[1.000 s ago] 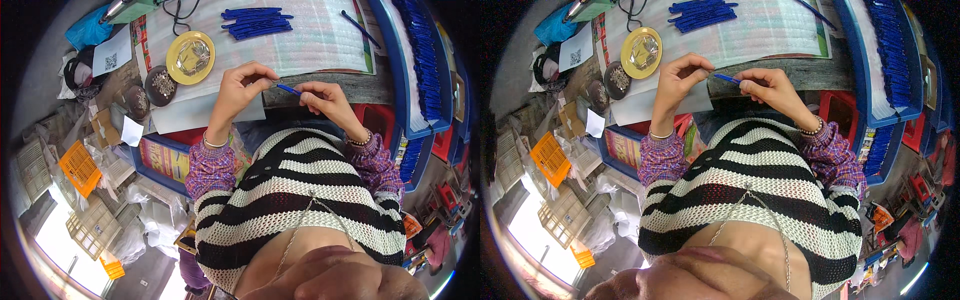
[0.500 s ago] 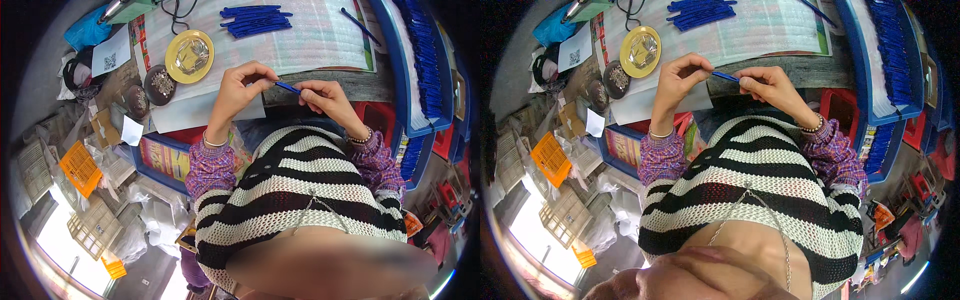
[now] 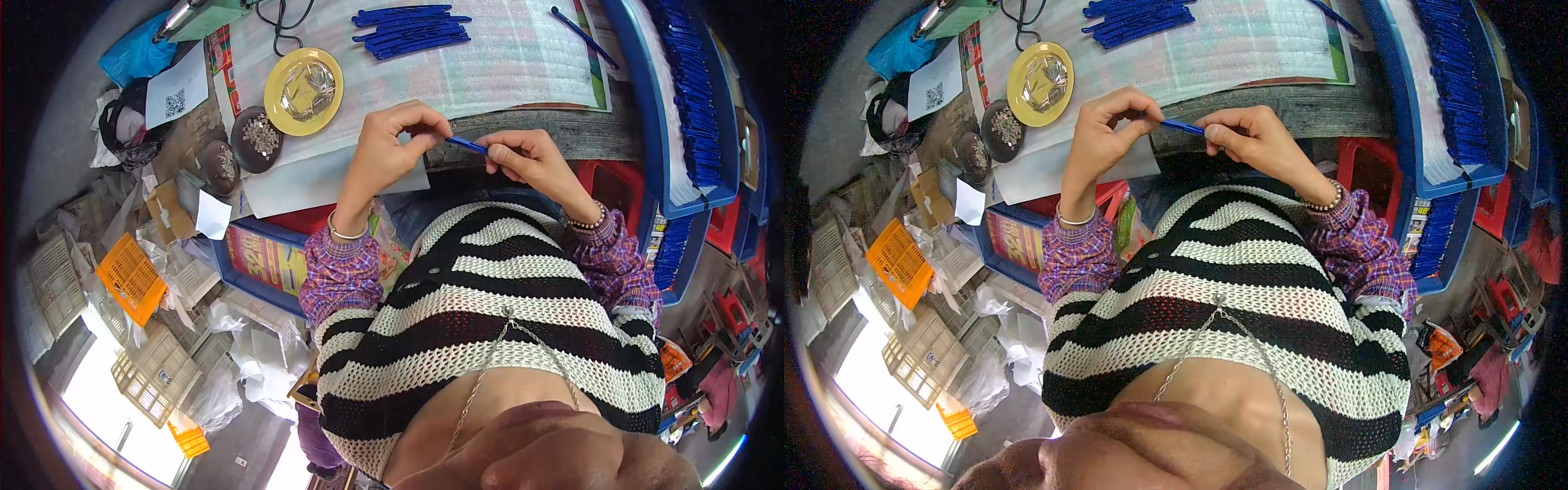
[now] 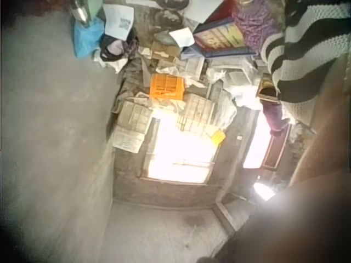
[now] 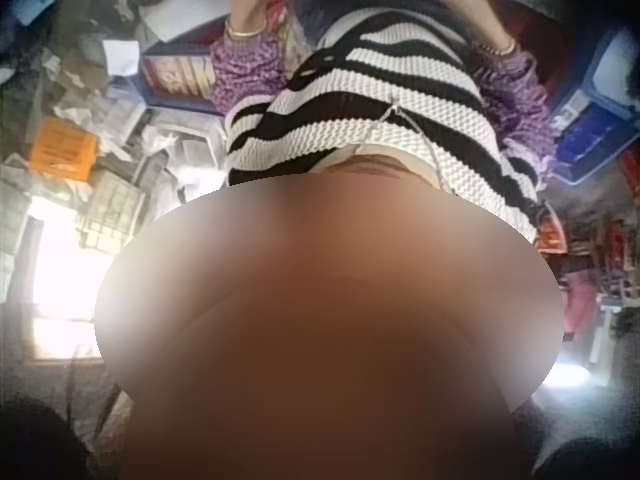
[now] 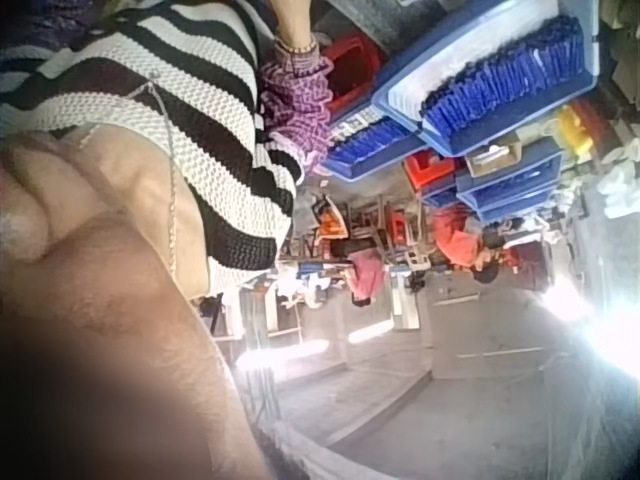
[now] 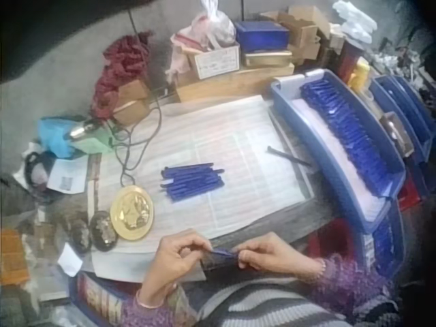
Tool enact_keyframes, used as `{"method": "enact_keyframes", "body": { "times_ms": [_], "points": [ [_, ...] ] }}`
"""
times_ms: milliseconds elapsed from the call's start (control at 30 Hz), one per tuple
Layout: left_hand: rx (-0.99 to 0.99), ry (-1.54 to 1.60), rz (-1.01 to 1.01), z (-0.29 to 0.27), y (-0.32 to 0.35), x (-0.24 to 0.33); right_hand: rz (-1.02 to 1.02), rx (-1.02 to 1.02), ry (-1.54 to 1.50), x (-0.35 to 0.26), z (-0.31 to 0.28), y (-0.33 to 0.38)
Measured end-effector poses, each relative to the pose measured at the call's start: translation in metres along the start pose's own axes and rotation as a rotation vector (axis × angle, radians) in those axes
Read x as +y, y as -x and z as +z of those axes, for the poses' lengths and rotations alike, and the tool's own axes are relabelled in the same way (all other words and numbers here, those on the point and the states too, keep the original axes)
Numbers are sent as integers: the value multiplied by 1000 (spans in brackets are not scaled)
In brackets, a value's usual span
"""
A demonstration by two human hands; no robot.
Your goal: Assembling plastic pens by inserting ink refills and attaching caps at a manual workstation.
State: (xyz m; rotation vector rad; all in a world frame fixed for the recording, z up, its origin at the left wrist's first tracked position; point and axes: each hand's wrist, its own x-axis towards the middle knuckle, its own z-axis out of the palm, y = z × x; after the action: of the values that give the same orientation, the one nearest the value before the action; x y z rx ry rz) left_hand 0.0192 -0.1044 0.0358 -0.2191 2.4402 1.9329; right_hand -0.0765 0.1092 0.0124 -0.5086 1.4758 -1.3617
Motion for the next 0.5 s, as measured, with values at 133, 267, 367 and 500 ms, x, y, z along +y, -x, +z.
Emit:
{"method": "enact_keyframes", "body": {
  "times_ms": [133, 267, 367, 500],
  "points": [
    [0, -245, 98, 7, -1, 10, -50, 24, 156, 2, -1, 0],
    [-25, -416, 201, 11, -2, 12, -139, 41, 234, 8, -2, -2],
    [-1, -470, 244, 14, -2, 13, -114, 51, 236, 5, -1, -1],
    [118, -319, 155, 14, -2, 18, 20, 34, -3, 1, -2, -1]
  ]
}}
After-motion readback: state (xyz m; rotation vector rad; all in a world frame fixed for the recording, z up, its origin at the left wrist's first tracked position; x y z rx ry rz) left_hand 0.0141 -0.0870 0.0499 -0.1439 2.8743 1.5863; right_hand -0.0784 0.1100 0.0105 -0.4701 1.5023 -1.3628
